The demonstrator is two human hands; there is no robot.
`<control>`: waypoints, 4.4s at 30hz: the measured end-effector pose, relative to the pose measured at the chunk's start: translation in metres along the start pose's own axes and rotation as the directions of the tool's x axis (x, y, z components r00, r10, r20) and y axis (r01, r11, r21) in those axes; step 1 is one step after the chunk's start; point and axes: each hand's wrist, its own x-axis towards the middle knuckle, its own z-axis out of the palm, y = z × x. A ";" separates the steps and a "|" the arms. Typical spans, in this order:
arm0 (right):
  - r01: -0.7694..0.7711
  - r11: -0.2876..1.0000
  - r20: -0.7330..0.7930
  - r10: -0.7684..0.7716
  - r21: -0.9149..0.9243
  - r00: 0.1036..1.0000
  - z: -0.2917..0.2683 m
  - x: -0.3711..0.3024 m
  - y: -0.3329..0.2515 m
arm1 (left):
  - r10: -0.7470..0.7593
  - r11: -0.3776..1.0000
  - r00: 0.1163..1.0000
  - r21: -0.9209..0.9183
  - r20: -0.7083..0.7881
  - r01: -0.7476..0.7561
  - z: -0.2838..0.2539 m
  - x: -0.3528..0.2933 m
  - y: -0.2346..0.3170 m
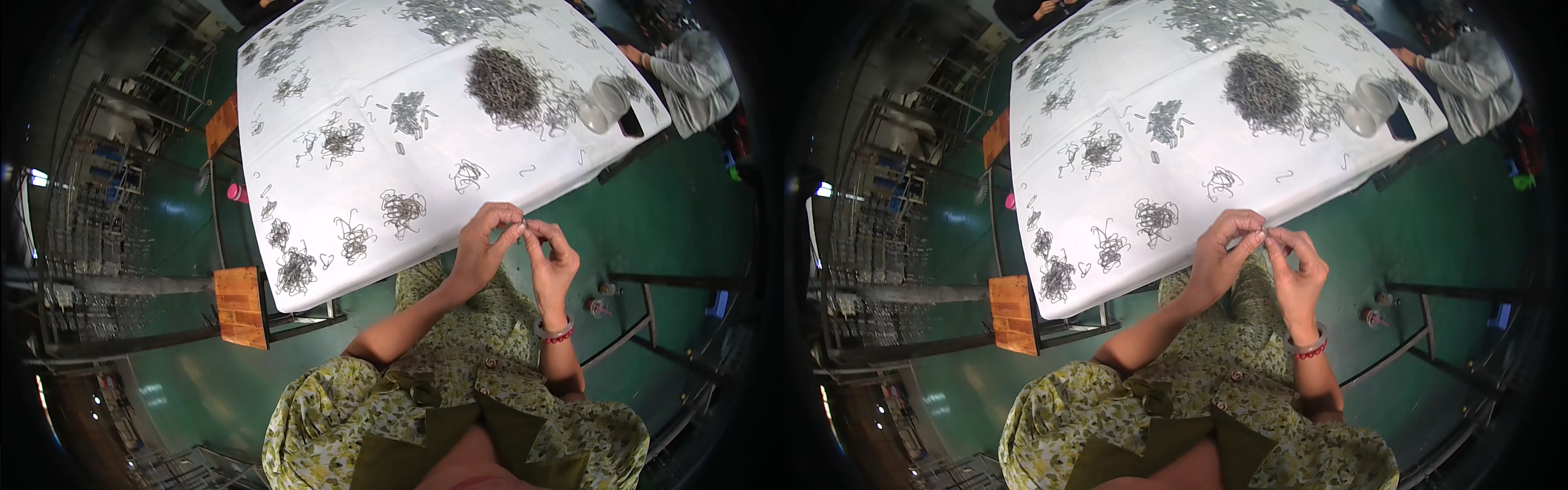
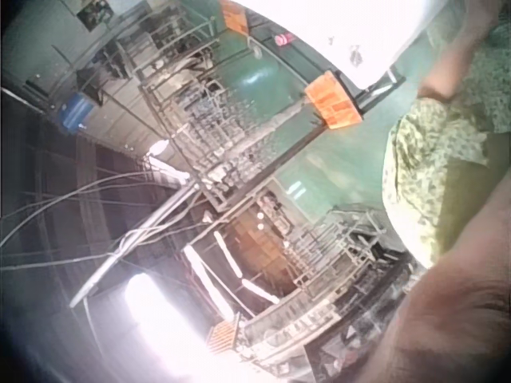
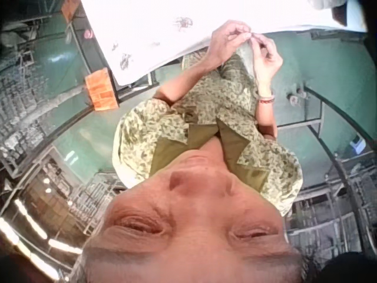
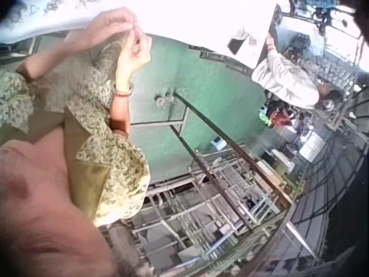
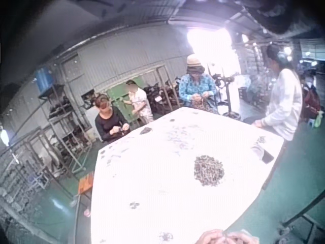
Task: The person picks small wire pieces from a table and links them together by hand to form a chain. They repeatedly pick, twist, and connect the wires, then hang the completed chain on a nearby metal rack.
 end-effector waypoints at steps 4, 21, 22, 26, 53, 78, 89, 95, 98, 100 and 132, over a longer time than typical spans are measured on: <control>0.072 0.997 -0.004 -0.072 0.017 0.997 0.009 0.003 -0.006 | -0.129 0.986 0.991 -0.106 -0.033 0.125 -0.006 -0.006 0.003; 0.586 0.722 0.627 -0.273 -0.367 0.729 0.203 0.205 0.127 | -0.047 0.995 0.999 0.087 0.024 0.045 -0.047 -0.019 -0.016; 0.587 0.716 0.645 -0.252 -0.377 0.722 0.200 0.205 0.121 | -0.057 0.993 0.998 0.101 0.004 0.057 -0.049 -0.018 -0.017; 0.642 0.577 0.719 -0.131 -0.505 0.683 0.179 0.204 0.107 | -0.077 0.983 0.995 0.170 0.060 0.066 -0.052 -0.007 -0.018; -0.179 0.968 0.361 0.106 0.176 0.926 -0.002 0.033 -0.034 | -0.074 0.982 0.994 0.168 -0.085 0.088 -0.029 -0.007 0.024; -0.250 0.911 0.342 0.133 0.328 0.930 0.016 0.024 -0.034 | 0.054 0.996 0.998 0.071 -0.010 -0.053 -0.055 -0.016 0.013; -0.154 0.967 0.298 0.089 0.203 0.950 0.015 0.022 -0.034 | 0.110 0.859 0.954 0.510 -0.278 0.049 -0.172 0.037 -0.017; -0.187 0.968 0.282 0.134 0.168 0.950 0.001 0.028 -0.016 | 0.074 0.262 0.852 0.834 -0.519 0.485 -0.313 0.076 -0.091; -0.285 0.954 0.279 0.249 0.095 0.927 -0.003 0.031 -0.016 | 0.071 0.121 0.884 0.884 -0.462 0.452 -0.303 0.079 -0.083; -0.293 0.951 0.301 0.254 0.094 0.919 0.000 0.032 -0.019 | 0.089 0.213 0.851 0.845 -0.518 0.491 -0.303 0.079 -0.082; -0.146 0.987 0.379 0.163 -0.074 0.911 0.062 0.107 0.010 | -0.030 0.986 0.997 0.162 -0.078 0.042 -0.038 -0.005 0.010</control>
